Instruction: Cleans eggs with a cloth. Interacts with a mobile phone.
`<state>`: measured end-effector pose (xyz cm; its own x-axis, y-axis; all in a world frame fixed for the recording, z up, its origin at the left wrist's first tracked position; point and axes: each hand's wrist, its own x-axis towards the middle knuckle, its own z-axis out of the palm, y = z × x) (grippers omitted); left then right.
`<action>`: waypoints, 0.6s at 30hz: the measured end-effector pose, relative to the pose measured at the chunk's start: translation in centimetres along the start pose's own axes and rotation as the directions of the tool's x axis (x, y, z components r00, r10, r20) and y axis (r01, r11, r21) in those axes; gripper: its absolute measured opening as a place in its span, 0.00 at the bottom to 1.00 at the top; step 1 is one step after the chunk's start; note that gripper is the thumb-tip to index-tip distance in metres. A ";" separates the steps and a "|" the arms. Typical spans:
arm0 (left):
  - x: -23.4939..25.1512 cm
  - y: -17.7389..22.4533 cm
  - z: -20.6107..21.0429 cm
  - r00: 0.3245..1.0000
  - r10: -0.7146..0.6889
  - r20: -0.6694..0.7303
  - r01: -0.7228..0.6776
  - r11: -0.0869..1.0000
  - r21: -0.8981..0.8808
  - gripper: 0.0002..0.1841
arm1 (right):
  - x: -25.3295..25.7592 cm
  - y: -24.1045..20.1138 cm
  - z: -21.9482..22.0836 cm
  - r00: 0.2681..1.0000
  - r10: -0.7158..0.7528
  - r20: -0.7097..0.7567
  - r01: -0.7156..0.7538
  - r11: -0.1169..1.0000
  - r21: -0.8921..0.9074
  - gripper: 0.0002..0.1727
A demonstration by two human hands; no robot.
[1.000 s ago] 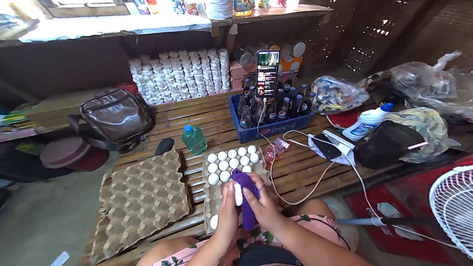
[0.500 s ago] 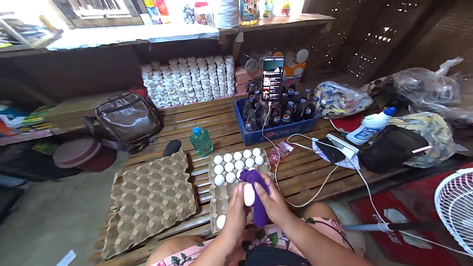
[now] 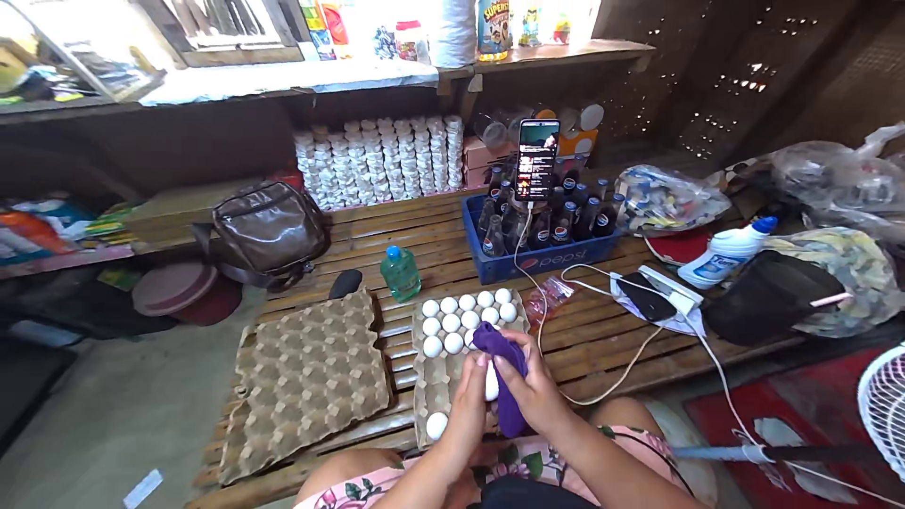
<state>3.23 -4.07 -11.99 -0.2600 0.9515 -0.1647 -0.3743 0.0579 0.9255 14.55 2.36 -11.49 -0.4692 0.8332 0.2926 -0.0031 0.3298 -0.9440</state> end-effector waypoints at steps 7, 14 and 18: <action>0.0 0.7 0.0 0.990 -0.017 -0.140 -0.011 0.980 -0.196 0.30 | -2.0 1.9 2.2 0.885 -0.463 0.057 0.441 0.790 -0.425 0.20; 0.0 0.3 -0.1 1.000 0.002 -0.006 -0.002 0.999 0.051 0.27 | 0.0 0.3 -0.2 0.981 -0.183 0.065 0.192 0.965 -0.177 0.24; 0.4 0.2 0.0 0.997 -0.021 -0.073 0.012 0.992 -0.123 0.27 | -0.8 0.6 0.4 0.989 -0.146 0.015 0.147 0.976 -0.160 0.24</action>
<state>3.05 -3.71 -11.88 -0.3161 0.9255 -0.2086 -0.4843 0.0316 0.8743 14.57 1.68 -12.36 -0.4769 0.7692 0.4254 0.0694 0.5154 -0.8541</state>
